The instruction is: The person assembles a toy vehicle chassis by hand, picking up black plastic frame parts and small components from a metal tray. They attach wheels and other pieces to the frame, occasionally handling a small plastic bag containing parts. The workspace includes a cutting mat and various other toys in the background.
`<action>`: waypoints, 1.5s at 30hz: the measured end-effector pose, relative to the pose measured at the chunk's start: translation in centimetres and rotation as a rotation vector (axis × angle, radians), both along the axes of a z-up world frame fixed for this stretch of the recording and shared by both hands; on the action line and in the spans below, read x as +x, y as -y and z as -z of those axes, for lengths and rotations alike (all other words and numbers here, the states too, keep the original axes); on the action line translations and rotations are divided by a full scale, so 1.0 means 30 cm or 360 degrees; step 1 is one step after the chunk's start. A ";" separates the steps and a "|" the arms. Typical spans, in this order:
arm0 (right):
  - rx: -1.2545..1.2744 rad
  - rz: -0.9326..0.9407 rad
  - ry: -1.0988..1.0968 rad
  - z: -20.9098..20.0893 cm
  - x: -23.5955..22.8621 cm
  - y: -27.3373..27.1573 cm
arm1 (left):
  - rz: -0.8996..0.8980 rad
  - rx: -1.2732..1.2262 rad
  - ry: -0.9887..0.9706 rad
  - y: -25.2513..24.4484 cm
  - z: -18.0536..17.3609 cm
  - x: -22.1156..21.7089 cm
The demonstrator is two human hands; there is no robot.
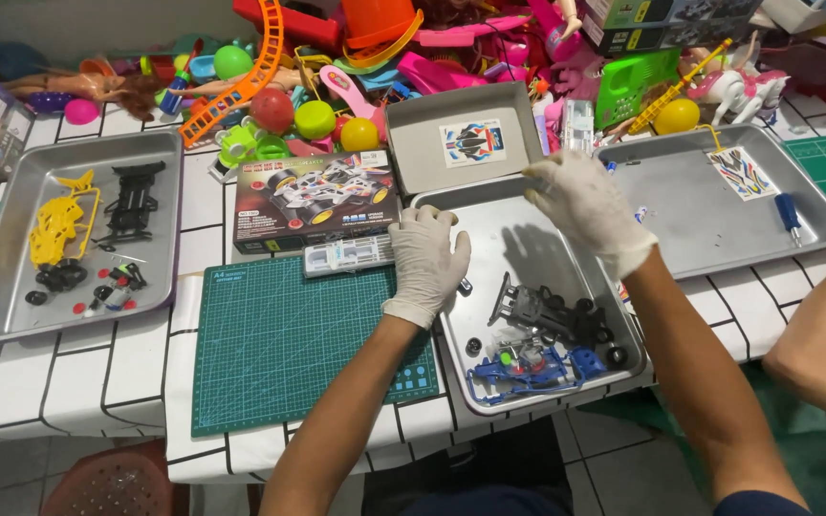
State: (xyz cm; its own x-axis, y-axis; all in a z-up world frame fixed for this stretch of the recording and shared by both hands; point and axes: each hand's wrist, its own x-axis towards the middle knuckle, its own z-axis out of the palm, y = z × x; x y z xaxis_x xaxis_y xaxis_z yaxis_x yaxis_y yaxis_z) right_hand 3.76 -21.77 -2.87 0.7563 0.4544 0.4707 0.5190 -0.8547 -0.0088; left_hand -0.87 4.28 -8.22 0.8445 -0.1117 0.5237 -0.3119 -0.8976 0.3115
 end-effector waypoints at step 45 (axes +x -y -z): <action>0.1505 0.0136 -0.1146 0.009 -0.349 -0.143 | 0.0799 -0.1656 -0.0653 -0.062 -0.078 -0.011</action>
State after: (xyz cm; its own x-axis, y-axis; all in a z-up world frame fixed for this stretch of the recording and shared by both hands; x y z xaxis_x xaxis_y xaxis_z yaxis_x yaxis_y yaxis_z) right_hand -6.70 -17.48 -3.14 0.9948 0.0909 0.0466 0.0782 -0.3842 -0.9199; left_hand -1.20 6.15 -5.88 0.9516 -0.1591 0.2629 -0.2616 0.0294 0.9647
